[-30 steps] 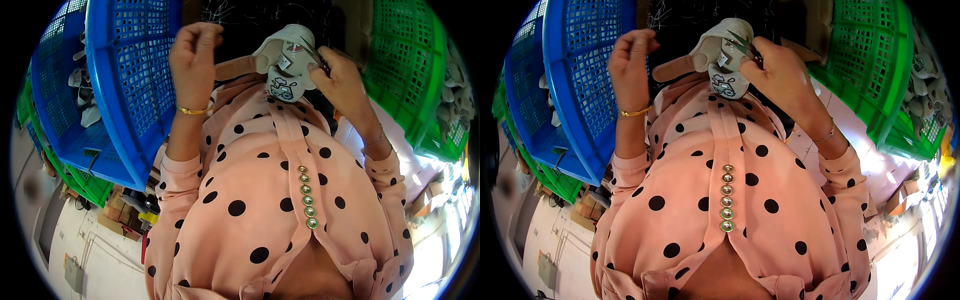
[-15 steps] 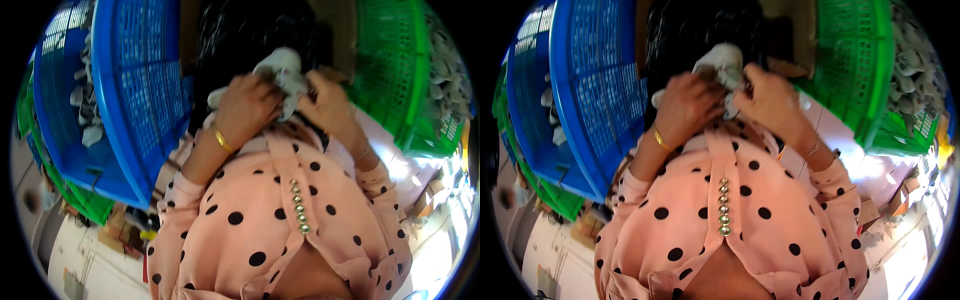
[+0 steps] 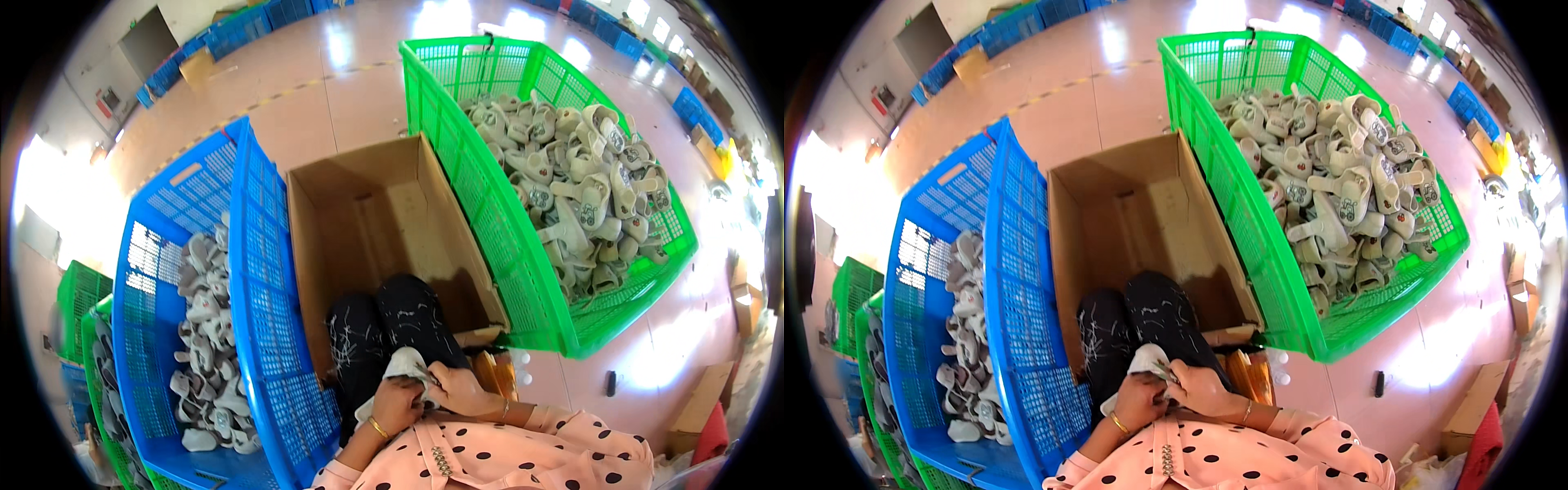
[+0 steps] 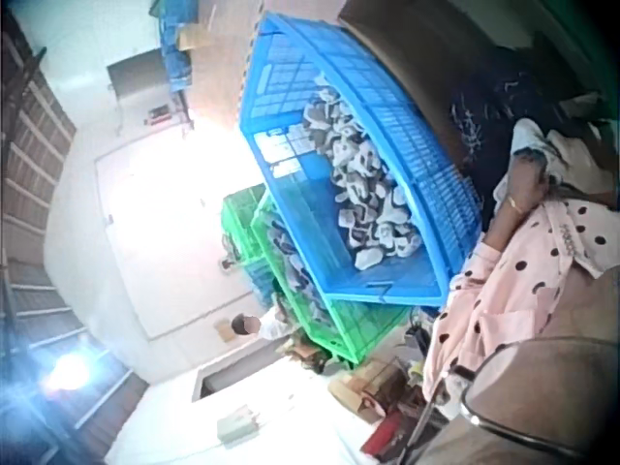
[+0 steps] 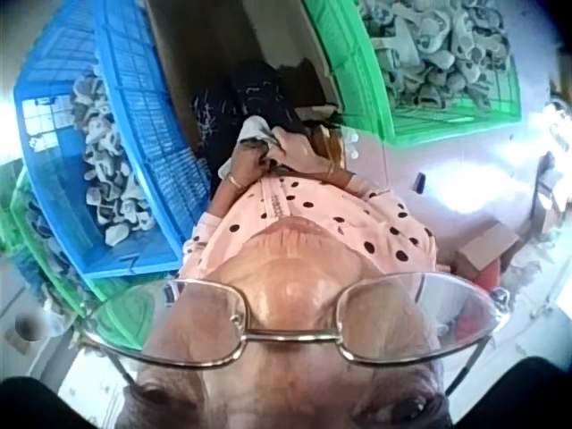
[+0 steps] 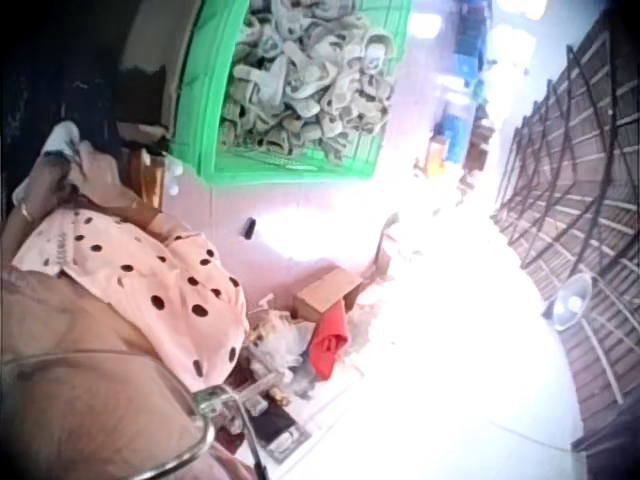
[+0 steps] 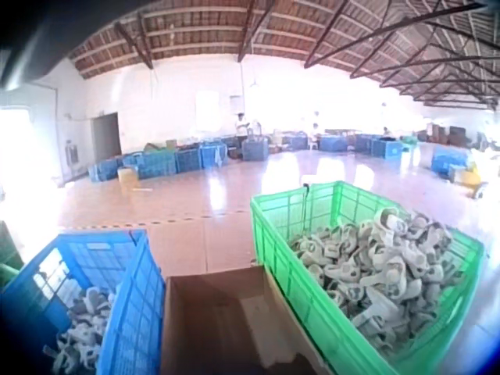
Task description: The person sits on the floor and uses scissors to trim excess fabric and threads from the edges of light-colored slippers. They pick up slippers from a blue basket, cut the material, and place the finished items into a green basket.
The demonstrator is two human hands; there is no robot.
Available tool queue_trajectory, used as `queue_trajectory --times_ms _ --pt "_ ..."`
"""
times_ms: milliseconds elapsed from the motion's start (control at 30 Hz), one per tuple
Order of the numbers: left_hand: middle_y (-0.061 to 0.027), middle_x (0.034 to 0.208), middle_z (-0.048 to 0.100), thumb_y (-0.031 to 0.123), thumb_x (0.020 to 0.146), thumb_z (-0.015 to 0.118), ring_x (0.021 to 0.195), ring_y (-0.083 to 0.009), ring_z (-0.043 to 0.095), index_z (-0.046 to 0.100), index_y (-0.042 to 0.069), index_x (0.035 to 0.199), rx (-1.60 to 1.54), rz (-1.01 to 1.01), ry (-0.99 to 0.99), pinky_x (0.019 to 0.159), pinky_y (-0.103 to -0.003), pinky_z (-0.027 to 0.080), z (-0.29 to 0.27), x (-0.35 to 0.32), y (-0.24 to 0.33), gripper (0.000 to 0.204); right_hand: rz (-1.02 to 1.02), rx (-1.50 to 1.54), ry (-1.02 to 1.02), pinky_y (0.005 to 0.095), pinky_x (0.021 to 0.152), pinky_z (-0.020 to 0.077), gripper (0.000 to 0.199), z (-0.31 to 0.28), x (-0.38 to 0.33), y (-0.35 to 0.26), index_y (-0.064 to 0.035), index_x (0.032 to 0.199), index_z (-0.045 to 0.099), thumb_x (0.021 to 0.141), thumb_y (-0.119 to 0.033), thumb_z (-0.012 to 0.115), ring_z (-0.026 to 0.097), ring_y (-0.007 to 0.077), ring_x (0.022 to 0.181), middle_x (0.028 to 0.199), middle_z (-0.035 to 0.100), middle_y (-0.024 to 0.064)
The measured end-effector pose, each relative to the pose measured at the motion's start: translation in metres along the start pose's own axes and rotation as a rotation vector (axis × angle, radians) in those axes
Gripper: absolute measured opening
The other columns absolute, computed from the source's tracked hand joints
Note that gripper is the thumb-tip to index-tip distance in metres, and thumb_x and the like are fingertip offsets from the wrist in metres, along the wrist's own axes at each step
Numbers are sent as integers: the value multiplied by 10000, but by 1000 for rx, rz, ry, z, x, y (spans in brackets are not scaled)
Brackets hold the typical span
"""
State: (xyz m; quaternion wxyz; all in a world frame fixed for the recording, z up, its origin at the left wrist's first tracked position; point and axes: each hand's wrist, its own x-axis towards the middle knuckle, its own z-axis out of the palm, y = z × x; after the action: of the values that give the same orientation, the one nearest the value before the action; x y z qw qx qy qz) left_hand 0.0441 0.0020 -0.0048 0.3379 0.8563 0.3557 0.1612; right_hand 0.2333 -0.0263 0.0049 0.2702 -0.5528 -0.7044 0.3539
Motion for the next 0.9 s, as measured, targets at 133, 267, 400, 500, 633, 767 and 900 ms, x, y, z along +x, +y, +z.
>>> queue_trajectory --times_ms 133,267,400,500,633,767,900 --pt "-101 838 621 159 688 690 809 -304 616 656 84 806 105 -39 -22 726 -409 501 -1 1 0 144 -29 14 31 457 555 490 233 5 1 7 -27 991 508 837 -168 610 622 396 645 742 610 216" --pt "-60 937 591 181 756 665 911 -279 600 669 137 871 292 3 -8 727 -397 500 -5 8 14 123 5 56 30 473 574 495 241 5 -1 17 -20 1015 514 844 -173 586 625 408 656 749 617 231" --pt "-39 885 598 219 762 667 895 -252 595 651 143 903 391 39 -21 729 -389 482 -11 19 22 162 72 136 57 489 590 493 267 -5 1 19 -14 1054 509 852 -178 572 623 424 671 730 607 254" --pt "-29 782 619 237 703 721 861 -244 597 656 134 864 416 40 27 728 -400 477 -19 28 28 202 104 174 100 491 596 486 257 -12 5 23 -12 1061 512 872 -182 552 625 433 697 730 603 261" --pt "-67 794 665 175 707 701 832 -253 613 654 125 801 286 16 177 725 -386 490 -36 51 39 117 100 167 141 507 574 478 242 -25 15 29 -33 1034 500 927 -246 538 619 433 664 719 614 249" --pt "-76 794 650 138 734 675 777 -291 614 622 92 853 188 44 144 677 -389 498 -46 61 39 138 87 159 156 501 569 476 251 -44 27 14 -30 1015 503 938 -266 543 621 430 661 710 615 240" --pt "-71 811 646 97 732 669 759 -301 611 628 87 867 65 -5 199 670 -379 507 -54 61 50 141 81 147 108 478 583 481 268 -64 35 -6 -14 977 514 937 -276 558 614 434 674 714 600 258"
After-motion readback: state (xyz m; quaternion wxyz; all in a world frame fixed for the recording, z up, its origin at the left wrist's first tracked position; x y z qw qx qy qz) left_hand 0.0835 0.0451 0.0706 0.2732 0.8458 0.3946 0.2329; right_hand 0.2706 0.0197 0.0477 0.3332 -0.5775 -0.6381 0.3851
